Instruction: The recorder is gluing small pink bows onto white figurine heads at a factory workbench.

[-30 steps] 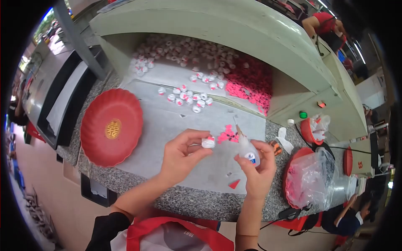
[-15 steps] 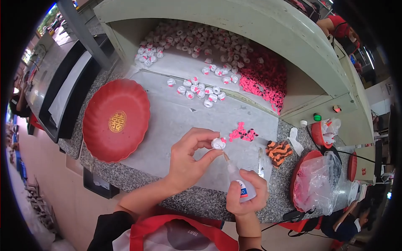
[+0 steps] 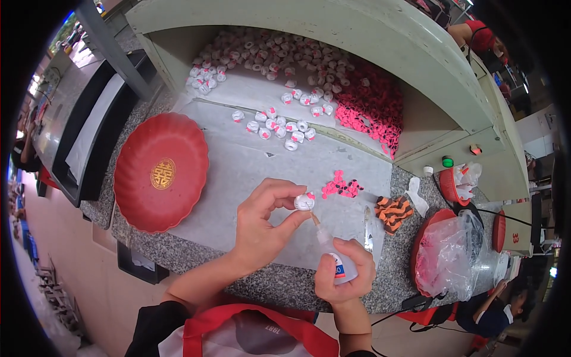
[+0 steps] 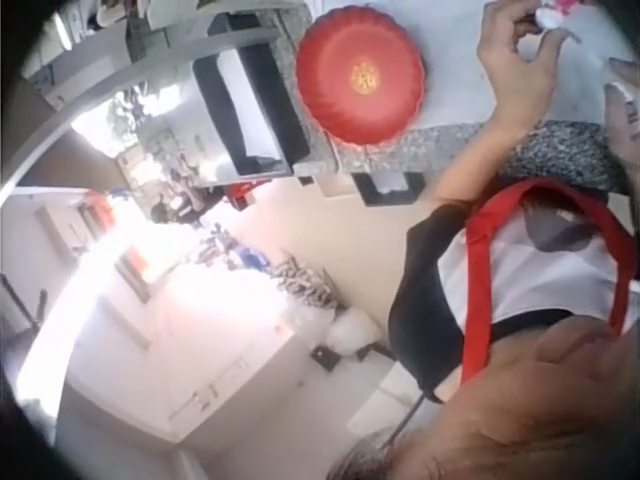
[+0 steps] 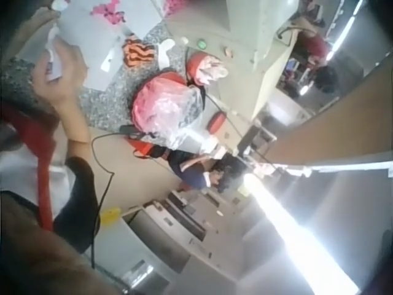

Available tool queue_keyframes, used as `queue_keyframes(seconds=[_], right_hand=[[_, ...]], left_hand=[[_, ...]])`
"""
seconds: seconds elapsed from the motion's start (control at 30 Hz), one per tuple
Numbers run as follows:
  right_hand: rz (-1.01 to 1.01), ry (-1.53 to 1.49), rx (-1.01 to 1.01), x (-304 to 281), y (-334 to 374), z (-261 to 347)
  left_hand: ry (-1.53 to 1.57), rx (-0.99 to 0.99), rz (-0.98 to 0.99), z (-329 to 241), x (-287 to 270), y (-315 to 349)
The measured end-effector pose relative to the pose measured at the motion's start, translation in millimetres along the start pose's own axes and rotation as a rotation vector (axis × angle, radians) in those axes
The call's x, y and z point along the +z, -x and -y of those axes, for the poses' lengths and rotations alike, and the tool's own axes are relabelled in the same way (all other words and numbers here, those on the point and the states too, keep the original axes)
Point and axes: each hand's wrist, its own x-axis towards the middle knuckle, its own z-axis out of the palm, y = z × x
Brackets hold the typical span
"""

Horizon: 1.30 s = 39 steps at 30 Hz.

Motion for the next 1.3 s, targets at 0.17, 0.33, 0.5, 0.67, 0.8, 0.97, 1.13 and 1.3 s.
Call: queue_keyframes(seconds=[0.17, 0.33, 0.5, 0.67, 0.8, 0.97, 1.13, 1.3], right_hand=[[0.008, 0.003, -0.009, 3.2, 4.0, 0.8], [0.005, 0.004, -0.004, 0.9, 1.9, 0.6], [0.011, 0.003, -0.006, 0.5, 1.1, 1.5], [0.056, -0.045, 0.03, -4.2, -3.1, 3.3], [0.028, -0.039, 0.036, -6.8, -0.3, -0.7], [0.017, -0.044, 0.041, -6.4, -1.8, -1.6], [0.03, -0.054, 0.045, -8.3, -2.4, -0.8], [0.014, -0.075, 0.055, -7.3, -0.5, -2.4]], left_hand=[[-0.052, 0.005, 0.019, -0.3, -0.2, -0.1], [-0.11, 0.054, 0.022, 1.3, -0.7, -0.1], [-0.128, 0.059, 0.034, -0.3, -1.7, -1.1], [-0.155, 0.076, 0.047, -0.2, -5.0, -2.0], [-0.052, 0.042, 0.049, 1.0, -2.0, -1.6], [0.132, -0.041, 0.08, 0.4, -4.0, -4.0], [0.392, -0.378, 0.11, -6.1, -6.7, -6.0], [0.439, -0.406, 0.134, -3.8, -8.3, -6.3]])
